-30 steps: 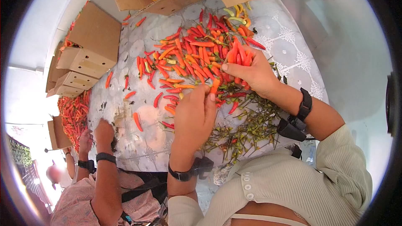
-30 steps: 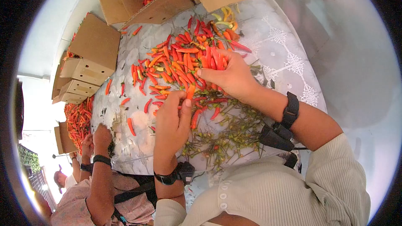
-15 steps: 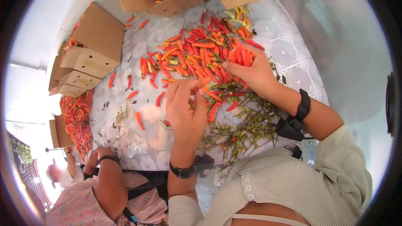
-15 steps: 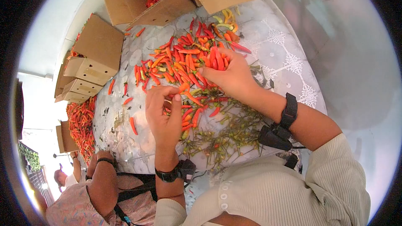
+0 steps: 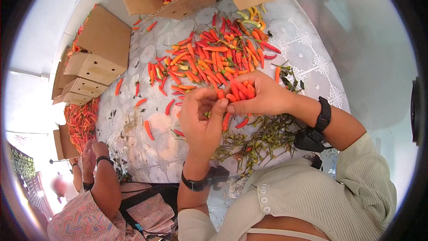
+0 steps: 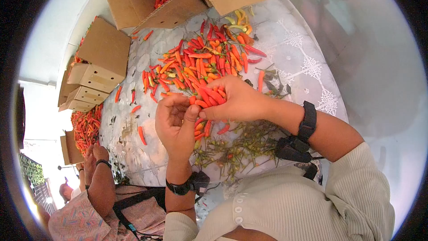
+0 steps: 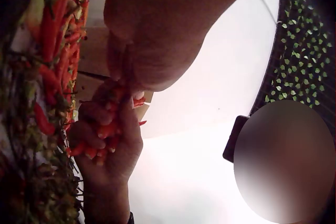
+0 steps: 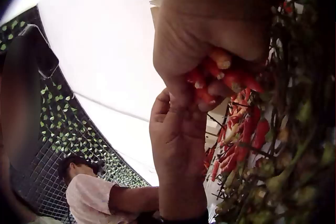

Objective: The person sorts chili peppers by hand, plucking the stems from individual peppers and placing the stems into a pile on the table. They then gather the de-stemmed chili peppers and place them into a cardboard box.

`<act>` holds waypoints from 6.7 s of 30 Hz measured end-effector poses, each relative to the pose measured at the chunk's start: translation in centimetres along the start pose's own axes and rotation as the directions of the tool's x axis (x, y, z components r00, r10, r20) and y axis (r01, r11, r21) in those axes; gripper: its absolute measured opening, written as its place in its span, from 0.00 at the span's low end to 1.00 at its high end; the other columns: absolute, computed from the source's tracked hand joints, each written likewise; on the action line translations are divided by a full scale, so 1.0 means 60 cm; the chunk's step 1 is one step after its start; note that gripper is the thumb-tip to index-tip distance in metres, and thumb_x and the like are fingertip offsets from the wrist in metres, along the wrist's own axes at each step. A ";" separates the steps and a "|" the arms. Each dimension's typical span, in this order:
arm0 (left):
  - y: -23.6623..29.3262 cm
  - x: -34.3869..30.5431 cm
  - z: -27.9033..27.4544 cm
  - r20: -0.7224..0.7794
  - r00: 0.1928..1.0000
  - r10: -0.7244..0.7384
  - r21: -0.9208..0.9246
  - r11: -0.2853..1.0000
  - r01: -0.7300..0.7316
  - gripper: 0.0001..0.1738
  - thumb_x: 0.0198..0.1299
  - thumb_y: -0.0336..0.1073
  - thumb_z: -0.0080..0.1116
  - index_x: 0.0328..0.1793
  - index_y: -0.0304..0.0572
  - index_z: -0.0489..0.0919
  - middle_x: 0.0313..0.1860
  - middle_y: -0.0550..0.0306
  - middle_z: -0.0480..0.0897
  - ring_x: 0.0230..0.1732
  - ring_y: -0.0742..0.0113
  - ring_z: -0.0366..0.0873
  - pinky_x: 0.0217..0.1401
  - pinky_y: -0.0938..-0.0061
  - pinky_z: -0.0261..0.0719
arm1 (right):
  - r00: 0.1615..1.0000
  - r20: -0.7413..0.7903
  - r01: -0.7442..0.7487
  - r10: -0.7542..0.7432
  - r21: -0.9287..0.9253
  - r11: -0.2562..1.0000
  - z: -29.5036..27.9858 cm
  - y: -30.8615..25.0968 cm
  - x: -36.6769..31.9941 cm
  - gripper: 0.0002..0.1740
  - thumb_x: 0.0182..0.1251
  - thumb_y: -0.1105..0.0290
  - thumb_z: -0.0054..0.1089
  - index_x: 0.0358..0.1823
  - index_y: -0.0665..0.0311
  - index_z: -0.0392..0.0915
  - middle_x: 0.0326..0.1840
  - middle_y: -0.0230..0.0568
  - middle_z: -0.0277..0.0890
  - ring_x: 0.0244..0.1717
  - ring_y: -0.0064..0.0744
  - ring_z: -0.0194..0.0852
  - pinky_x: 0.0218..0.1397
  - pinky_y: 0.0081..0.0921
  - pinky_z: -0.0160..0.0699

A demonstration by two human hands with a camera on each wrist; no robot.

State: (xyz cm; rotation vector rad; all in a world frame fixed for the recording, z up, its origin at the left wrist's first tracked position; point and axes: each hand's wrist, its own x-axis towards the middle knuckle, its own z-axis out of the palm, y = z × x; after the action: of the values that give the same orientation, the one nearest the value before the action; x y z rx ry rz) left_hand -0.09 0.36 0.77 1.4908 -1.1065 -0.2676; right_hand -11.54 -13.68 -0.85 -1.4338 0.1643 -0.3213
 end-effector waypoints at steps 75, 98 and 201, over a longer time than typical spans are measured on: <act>0.021 0.008 0.011 0.218 0.967 -0.131 0.258 0.963 0.073 0.12 0.44 0.31 0.72 0.30 0.37 0.78 0.26 0.58 0.77 0.27 0.67 0.74 0.31 0.74 0.73 | 0.838 -0.545 0.105 -0.036 0.096 0.990 -0.009 -0.030 0.007 0.09 0.57 0.70 0.68 0.34 0.65 0.77 0.27 0.25 0.74 0.27 0.13 0.67 0.30 0.16 0.68; 0.019 0.015 -0.051 0.445 0.827 -0.343 0.636 0.771 -0.023 0.18 0.37 0.37 0.73 0.31 0.40 0.75 0.25 0.53 0.74 0.32 0.51 0.74 0.35 0.61 0.70 | 0.822 -0.550 -0.069 0.149 0.163 0.984 -0.026 -0.014 0.017 0.14 0.55 0.66 0.71 0.32 0.62 0.73 0.22 0.30 0.73 0.17 0.18 0.72 0.12 0.16 0.60; -0.017 0.025 -0.074 -0.075 0.921 -0.384 0.861 0.441 0.253 0.18 0.51 0.47 0.66 0.40 0.42 0.79 0.34 0.50 0.79 0.37 0.51 0.78 0.38 0.60 0.74 | 0.897 -0.352 -0.098 0.265 0.428 0.898 -0.031 -0.009 0.016 0.10 0.55 0.69 0.68 0.34 0.61 0.76 0.24 0.34 0.77 0.18 0.22 0.74 0.16 0.16 0.64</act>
State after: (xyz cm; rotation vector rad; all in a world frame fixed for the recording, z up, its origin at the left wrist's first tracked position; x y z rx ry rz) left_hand 4.32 1.96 1.75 2.6617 -1.0966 -0.0456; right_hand -11.24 -15.77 -0.50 -0.9192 0.5409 -0.4628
